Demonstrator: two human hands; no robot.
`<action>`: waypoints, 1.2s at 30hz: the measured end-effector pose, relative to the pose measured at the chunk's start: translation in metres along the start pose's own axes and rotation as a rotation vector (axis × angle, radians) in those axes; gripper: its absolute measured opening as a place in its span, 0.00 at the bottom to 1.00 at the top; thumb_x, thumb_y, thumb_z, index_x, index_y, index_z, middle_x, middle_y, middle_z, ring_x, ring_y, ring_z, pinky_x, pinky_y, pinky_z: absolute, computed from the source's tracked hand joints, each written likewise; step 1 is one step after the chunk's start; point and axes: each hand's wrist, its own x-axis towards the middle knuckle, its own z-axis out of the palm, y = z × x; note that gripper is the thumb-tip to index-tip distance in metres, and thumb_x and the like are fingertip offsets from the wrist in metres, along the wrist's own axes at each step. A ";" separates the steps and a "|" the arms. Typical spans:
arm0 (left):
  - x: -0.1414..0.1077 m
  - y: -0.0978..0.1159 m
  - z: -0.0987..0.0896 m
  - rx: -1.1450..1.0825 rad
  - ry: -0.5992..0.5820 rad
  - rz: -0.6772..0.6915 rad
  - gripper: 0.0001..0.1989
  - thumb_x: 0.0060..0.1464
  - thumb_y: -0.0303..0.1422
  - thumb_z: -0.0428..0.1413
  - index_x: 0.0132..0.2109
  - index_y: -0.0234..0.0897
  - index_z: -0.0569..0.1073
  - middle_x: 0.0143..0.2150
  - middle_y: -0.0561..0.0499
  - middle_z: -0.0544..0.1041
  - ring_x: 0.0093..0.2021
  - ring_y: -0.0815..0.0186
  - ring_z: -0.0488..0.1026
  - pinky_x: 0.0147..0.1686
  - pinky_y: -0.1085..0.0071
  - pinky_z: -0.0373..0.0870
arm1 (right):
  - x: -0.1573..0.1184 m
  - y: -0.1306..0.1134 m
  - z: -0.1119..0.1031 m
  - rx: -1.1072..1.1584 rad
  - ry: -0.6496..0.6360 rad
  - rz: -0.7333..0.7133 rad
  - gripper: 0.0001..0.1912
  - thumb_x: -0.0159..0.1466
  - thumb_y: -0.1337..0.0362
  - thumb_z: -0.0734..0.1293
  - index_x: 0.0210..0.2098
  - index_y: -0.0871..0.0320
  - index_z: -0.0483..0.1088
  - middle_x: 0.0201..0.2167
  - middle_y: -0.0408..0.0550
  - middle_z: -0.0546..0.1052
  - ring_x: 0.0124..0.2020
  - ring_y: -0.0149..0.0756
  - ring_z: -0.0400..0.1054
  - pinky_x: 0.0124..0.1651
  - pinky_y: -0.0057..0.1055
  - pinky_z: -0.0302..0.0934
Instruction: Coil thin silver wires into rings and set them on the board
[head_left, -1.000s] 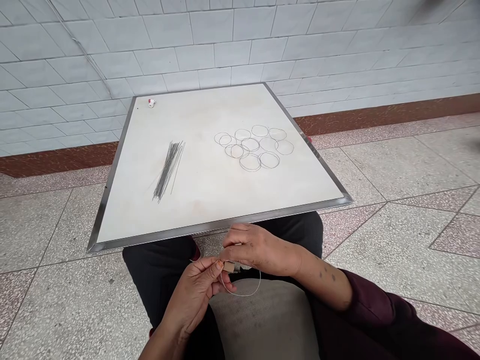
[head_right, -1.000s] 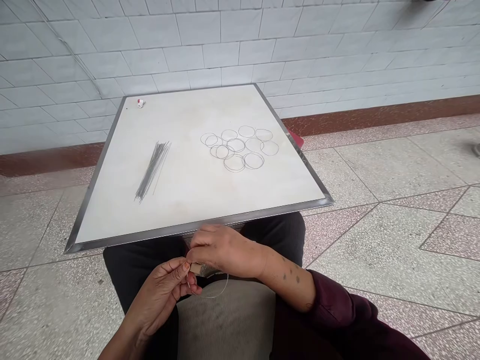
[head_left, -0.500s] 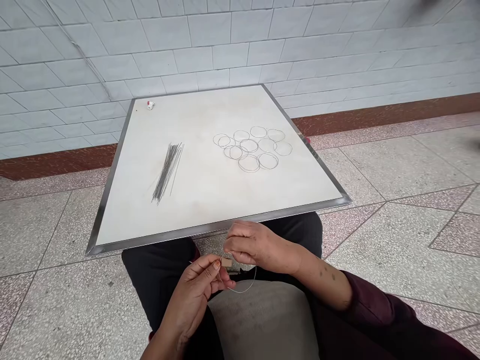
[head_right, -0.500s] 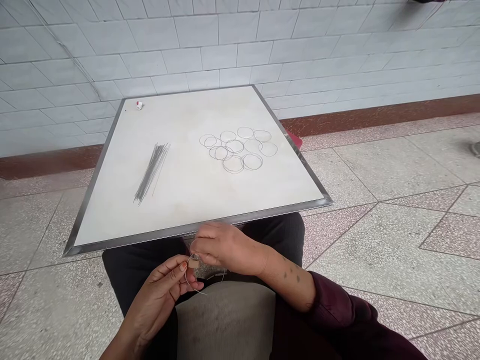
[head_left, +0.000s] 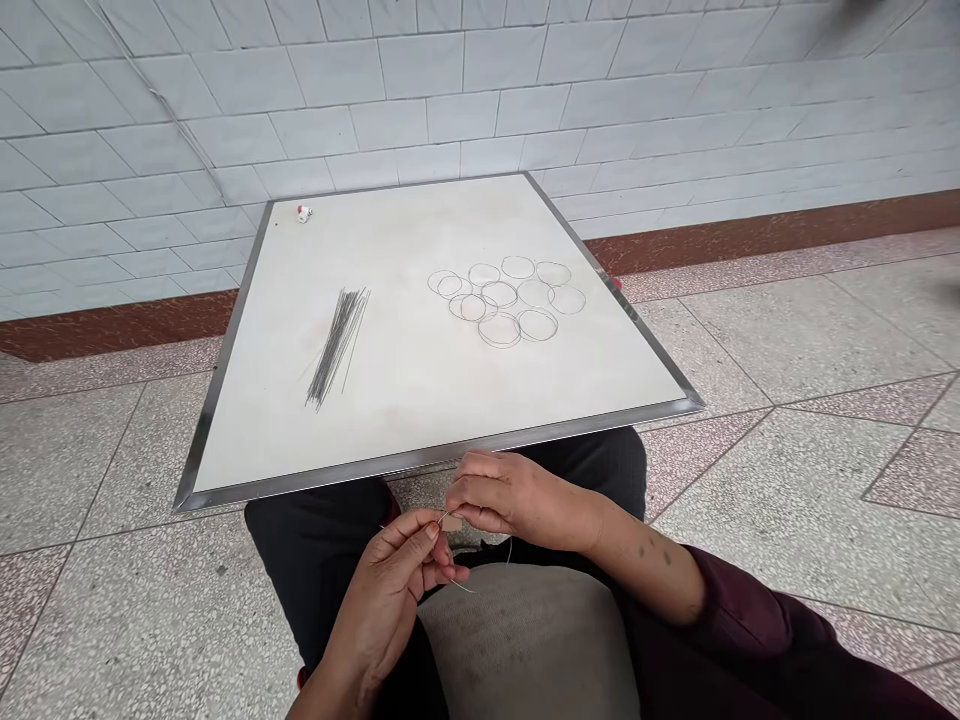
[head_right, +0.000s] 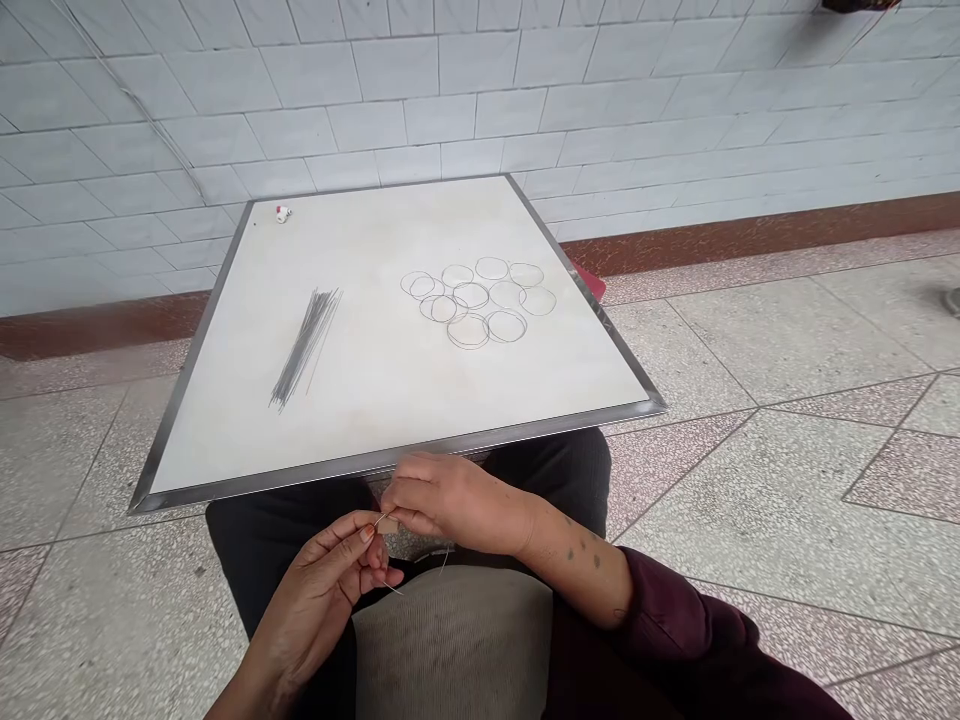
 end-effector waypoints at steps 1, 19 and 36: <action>0.000 0.000 0.000 0.004 -0.001 0.000 0.11 0.48 0.38 0.67 0.37 0.35 0.81 0.25 0.52 0.73 0.28 0.66 0.71 0.38 0.60 0.75 | 0.000 0.000 0.000 -0.012 -0.004 -0.002 0.07 0.71 0.66 0.61 0.40 0.61 0.70 0.35 0.48 0.72 0.35 0.30 0.67 0.37 0.25 0.64; 0.000 0.003 0.000 0.047 -0.017 -0.017 0.11 0.49 0.39 0.66 0.36 0.36 0.80 0.24 0.54 0.72 0.25 0.68 0.70 0.36 0.62 0.75 | 0.000 0.000 0.000 -0.049 -0.052 -0.037 0.07 0.72 0.66 0.60 0.43 0.62 0.69 0.36 0.49 0.72 0.37 0.31 0.66 0.39 0.27 0.65; 0.000 0.002 0.000 0.162 -0.010 0.025 0.13 0.51 0.42 0.64 0.36 0.36 0.80 0.25 0.54 0.71 0.26 0.67 0.71 0.36 0.61 0.76 | -0.003 0.004 0.000 0.023 -0.117 0.015 0.08 0.72 0.65 0.60 0.47 0.61 0.69 0.39 0.50 0.72 0.39 0.31 0.67 0.41 0.26 0.65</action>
